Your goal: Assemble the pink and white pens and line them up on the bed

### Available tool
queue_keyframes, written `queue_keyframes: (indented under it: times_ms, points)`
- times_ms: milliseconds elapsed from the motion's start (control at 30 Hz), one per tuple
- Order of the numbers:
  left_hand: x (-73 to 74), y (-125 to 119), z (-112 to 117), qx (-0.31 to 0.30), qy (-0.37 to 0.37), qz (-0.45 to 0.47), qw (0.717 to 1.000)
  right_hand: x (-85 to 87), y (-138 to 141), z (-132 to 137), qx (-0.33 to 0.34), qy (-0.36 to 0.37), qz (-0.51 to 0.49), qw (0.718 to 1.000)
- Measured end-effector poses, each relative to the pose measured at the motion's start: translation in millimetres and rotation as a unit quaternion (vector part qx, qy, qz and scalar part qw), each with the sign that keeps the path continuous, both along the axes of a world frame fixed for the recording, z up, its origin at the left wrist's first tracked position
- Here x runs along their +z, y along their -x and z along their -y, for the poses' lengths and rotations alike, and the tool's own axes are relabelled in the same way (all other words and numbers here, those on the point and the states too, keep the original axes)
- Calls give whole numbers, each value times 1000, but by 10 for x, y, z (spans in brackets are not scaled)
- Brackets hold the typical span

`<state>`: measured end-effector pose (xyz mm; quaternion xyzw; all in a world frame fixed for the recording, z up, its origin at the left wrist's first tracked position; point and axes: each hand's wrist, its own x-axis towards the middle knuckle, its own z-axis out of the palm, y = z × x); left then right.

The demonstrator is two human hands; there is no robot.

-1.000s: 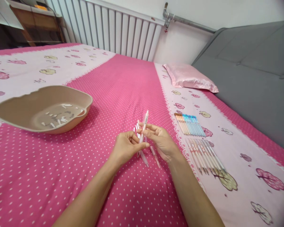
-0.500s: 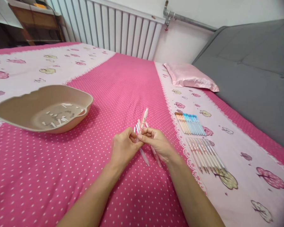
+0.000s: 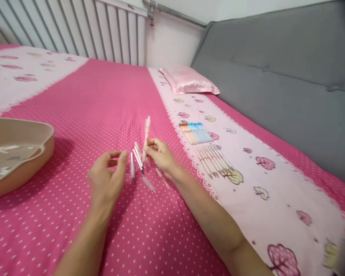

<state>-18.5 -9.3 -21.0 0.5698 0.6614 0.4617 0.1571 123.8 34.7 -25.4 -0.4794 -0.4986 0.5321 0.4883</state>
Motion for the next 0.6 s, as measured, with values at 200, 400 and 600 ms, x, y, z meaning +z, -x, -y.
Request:
queue_keyframes:
  times_ms: [200, 400, 600]
  points:
    - [-95, 137, -139, 74, -98, -141, 982, 78, -111, 109, -67, -86, 100, 989]
    - [-230, 246, 37, 47, -80, -227, 969, 172, -969, 486, -175, -74, 199, 962]
    - [-401, 505, 878, 0, -25, -282, 959, 64, -2242, 795, -333, 29, 330, 883]
